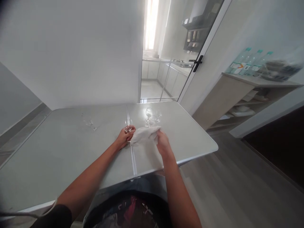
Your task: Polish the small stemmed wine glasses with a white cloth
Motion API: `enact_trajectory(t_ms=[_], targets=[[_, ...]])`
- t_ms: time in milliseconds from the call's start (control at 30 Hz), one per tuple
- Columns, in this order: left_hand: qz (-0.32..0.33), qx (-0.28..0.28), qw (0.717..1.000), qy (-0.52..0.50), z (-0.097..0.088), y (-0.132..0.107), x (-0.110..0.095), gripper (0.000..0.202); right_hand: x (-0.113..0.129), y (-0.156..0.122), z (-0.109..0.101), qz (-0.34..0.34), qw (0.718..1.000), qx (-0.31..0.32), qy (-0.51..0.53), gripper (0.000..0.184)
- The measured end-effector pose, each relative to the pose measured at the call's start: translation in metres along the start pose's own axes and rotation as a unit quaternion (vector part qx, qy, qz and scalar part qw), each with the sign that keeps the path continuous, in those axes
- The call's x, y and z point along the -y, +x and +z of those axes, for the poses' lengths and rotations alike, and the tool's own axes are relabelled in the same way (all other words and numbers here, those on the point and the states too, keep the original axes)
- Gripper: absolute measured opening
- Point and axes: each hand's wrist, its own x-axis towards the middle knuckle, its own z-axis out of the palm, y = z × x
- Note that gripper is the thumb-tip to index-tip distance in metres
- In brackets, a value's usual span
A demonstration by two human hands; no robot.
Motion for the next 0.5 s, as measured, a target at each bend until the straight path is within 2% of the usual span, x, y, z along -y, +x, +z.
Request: enact_trajectory(t_ms=[33,100,167,200,233,300,333,367,400,433,500], targets=[[-0.027,0.032,0.999,-0.027,0.002,-0.001,0.001,0.043,0.002,-0.004,-0.006,-0.005,1.000,-0.022,0.006,0.045],[-0.085,0.105,0.987,-0.089,0.006,-0.004,0.002,0.049,0.006,-0.012,-0.016,-0.029,0.993,-0.109,-0.019,0.049],[-0.114,0.159,0.973,-0.122,0.010,-0.007,0.004,0.051,0.012,-0.023,-0.024,-0.087,0.964,-0.213,-0.131,0.052],[-0.113,0.172,0.971,-0.122,0.012,-0.009,0.006,0.051,0.017,-0.029,-0.026,-0.131,0.933,-0.253,-0.218,0.053],[-0.108,0.179,0.972,-0.112,0.014,-0.010,0.007,0.052,0.022,-0.035,-0.029,-0.178,0.890,-0.278,-0.315,0.052],[-0.095,0.179,0.976,-0.076,0.017,-0.011,0.009,0.056,0.033,-0.044,-0.034,-0.251,0.791,-0.286,-0.479,0.044],[-0.090,0.174,0.979,-0.054,0.017,-0.011,0.009,0.058,0.038,-0.046,-0.038,-0.259,0.757,-0.278,-0.531,0.040],[-0.087,0.169,0.981,-0.034,0.017,-0.011,0.009,0.059,0.044,-0.047,-0.044,-0.245,0.743,-0.270,-0.561,0.038],[-0.081,0.163,0.983,-0.018,0.017,-0.011,0.009,0.061,0.048,-0.045,-0.050,-0.215,0.748,-0.263,-0.570,0.040],[-0.071,0.158,0.985,-0.005,0.016,-0.010,0.008,0.062,0.053,-0.042,-0.058,-0.182,0.768,-0.263,-0.554,0.042],[-0.048,0.154,0.987,0.015,0.014,-0.009,0.007,0.065,0.059,-0.034,-0.076,-0.156,0.823,-0.311,-0.448,0.043]])
